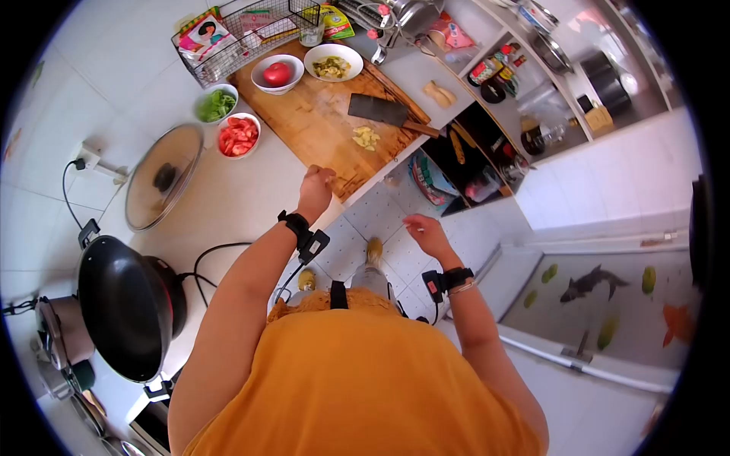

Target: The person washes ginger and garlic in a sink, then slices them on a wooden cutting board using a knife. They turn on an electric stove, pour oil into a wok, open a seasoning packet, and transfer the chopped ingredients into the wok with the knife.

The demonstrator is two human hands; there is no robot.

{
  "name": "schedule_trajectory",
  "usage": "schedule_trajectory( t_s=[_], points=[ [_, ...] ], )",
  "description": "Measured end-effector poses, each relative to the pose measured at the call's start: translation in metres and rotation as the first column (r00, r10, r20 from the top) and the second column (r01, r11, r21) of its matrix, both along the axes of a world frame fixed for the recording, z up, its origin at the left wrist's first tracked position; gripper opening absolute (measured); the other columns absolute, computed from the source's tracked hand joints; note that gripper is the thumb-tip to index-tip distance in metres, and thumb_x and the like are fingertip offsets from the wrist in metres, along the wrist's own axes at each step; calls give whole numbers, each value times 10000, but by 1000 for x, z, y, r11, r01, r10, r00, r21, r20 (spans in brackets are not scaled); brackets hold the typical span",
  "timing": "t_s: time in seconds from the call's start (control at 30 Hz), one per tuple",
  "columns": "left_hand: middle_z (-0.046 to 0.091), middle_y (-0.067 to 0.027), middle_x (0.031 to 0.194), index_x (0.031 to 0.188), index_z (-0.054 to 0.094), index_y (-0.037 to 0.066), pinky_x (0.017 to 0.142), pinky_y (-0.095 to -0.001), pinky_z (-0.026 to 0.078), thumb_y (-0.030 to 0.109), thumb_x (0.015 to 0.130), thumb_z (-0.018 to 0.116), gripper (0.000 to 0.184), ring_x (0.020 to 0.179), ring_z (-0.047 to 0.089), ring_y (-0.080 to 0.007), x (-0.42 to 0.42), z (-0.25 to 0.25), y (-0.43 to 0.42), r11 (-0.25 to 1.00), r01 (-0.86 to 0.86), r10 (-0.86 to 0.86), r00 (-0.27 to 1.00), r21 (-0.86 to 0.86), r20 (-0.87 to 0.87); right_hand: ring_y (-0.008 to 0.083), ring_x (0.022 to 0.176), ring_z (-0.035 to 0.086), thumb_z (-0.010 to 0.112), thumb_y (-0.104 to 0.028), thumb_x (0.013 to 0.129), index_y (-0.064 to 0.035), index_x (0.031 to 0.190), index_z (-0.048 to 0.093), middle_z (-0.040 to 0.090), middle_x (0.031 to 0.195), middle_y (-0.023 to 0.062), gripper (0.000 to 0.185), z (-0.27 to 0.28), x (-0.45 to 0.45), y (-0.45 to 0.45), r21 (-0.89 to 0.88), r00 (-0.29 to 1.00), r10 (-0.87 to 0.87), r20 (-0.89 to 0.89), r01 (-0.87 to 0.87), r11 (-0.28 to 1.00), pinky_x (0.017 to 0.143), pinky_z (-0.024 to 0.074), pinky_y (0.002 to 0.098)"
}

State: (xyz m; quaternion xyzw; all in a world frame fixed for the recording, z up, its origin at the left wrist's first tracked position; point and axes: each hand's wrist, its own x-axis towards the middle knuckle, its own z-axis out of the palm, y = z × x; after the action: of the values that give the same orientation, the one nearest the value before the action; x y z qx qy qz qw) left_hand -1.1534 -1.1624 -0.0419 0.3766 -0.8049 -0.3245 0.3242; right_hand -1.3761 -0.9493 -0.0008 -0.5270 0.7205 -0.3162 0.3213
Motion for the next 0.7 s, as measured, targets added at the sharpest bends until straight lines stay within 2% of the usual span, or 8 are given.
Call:
schedule_trajectory(
  t_s=[0.03,0.1,0.2,0.3,0.37,0.5,0.6,0.7],
  points=[
    [561,-176,892,934,645,35,733,-375,485,-98,697,465,326,827,582,-336,-13,-3,-10,997,-78,78,996,3,-46,252,884,622,573,-32,792,-21,1000,604,638,960,132,211,-6,-23,-17,9,1000,22,4,-22,1000,794,487,317],
    [559,-172,933,942,644,39,741,-369,486,-86,719,484,302,834,585,-329,-40,-10,-29,988,-152,152,987,6,-50,306,1013,566,582,2,757,-16,1045,572,574,1113,163,289,-20,-71,-60,-243,947,28,-321,-111,964,811,485,339],
    [555,-163,1014,958,642,47,757,-358,490,-62,762,524,253,848,589,-315,-70,-26,-45,957,-291,291,956,-3,-34,377,1129,447,531,49,678,-35,1102,535,498,1180,199,432,-26,-126,-137,-317,897,23,-442,-179,931,972,369,413],
    [548,-154,1056,1010,650,65,818,-387,470,-10,780,556,260,948,566,-320,-89,-38,-47,920,-390,391,918,37,-66,378,1147,429,536,64,656,-43,1142,506,470,1215,193,498,-16,-157,-196,-245,802,149,-578,-345,906,966,369,427],
    [547,-142,1067,1060,647,87,816,-383,460,26,797,583,278,944,559,-304,-97,-40,-48,856,-437,445,895,-276,-37,370,1131,438,560,55,648,-41,1140,495,464,1207,179,505,-14,-171,-224,-178,803,251,-540,-401,899,953,373,426],
    [546,-132,1028,1091,642,93,775,-377,457,20,794,591,310,872,552,-272,-100,-17,-32,760,-595,618,786,-260,7,369,1074,449,587,27,643,-20,1139,454,481,1114,181,516,-20,-188,-250,-15,764,427,-483,-495,869,922,378,428],
    [545,-110,925,1117,631,92,728,-344,452,17,776,614,350,799,529,-232,-94,-17,-16,675,-702,738,643,-227,207,374,1015,464,597,16,639,-34,1150,423,491,1054,182,541,-39,-194,-256,-155,796,435,-422,-536,830,862,390,445],
    [525,-79,849,1130,618,85,689,-324,451,9,741,643,397,750,515,-216,-97,-22,-16,671,-741,735,671,41,99,376,1009,470,602,16,638,-51,1118,432,495,1062,175,514,-43,-196,-261,-90,795,466,-388,-536,839,852,395,444]
  ],
)
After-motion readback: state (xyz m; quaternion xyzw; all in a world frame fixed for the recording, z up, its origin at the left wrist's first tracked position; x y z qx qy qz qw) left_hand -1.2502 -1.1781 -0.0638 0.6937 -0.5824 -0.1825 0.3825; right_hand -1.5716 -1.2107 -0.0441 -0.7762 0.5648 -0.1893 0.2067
